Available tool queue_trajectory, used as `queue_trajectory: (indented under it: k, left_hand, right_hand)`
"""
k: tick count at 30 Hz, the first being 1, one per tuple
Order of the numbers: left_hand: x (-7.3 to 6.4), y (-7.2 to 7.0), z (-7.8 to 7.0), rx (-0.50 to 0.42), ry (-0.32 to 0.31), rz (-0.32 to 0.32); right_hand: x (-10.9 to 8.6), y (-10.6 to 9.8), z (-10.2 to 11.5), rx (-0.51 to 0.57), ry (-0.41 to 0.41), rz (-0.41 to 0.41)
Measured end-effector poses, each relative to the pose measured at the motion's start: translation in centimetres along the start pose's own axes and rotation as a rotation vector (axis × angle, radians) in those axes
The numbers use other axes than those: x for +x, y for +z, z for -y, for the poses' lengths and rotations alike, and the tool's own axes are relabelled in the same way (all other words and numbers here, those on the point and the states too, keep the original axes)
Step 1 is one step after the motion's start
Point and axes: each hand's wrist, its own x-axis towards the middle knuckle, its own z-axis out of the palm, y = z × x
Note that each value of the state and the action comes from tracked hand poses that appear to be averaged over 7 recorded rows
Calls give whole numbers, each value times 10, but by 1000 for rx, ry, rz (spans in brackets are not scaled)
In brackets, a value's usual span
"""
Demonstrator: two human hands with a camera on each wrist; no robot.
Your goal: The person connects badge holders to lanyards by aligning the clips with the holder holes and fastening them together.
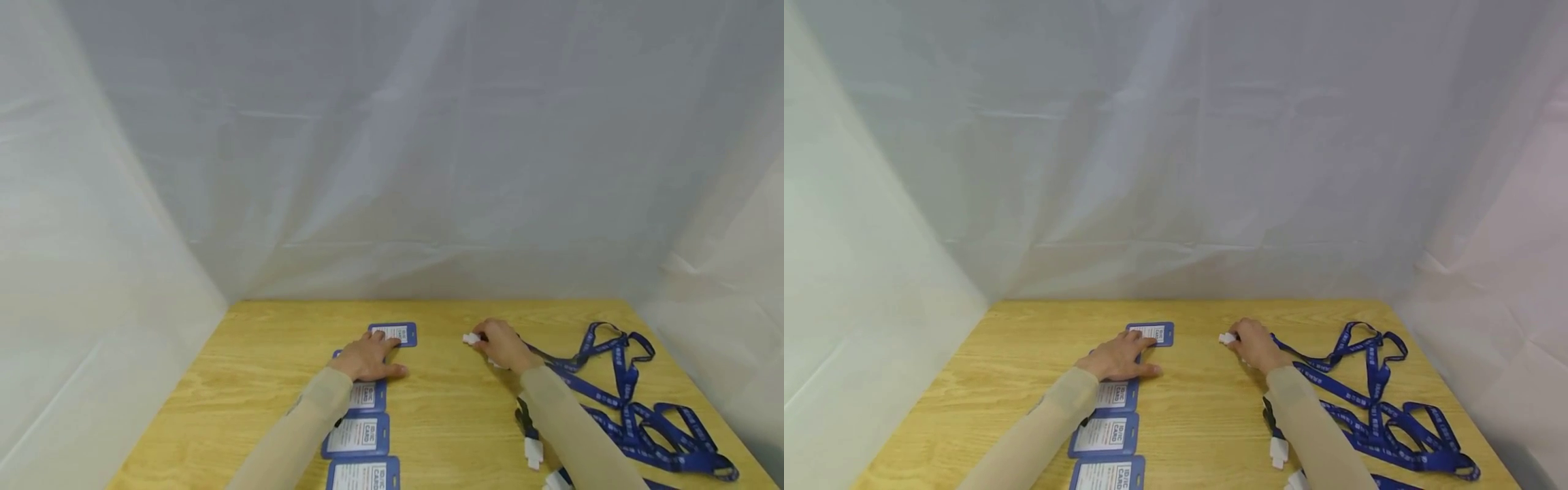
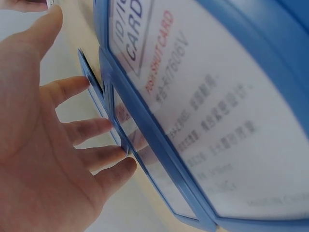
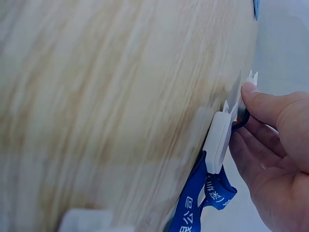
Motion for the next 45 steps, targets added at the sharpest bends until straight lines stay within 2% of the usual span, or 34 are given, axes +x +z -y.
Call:
queue_trajectory:
  k: [4,9,16,24,30,38,45]
  left_hand:
    - [0,1,-3,8,-2,7]
    - [3,3,-7,32,27,5]
    - [4,4,-16,26,10,16]
    - [5,13,-20,12,-16,3]
    - [11,27,-21,-5,2,-17]
    - [8,31,-30,12,16,-33]
    - [3,33,-39,23,-9,-37]
  right_hand:
    - [0,3,-2,-4,-3,-12]
    - [0,1,1,-8,-8,-6]
    - [-1,-1,2,-43,-24,-11]
    - [1,5,-2,-28,3,3]
    - [5,15,-12,-43,-2,7]
    - [4,15,-15,-36,-9,9]
    - [2,18,-17,-40,-69,-5]
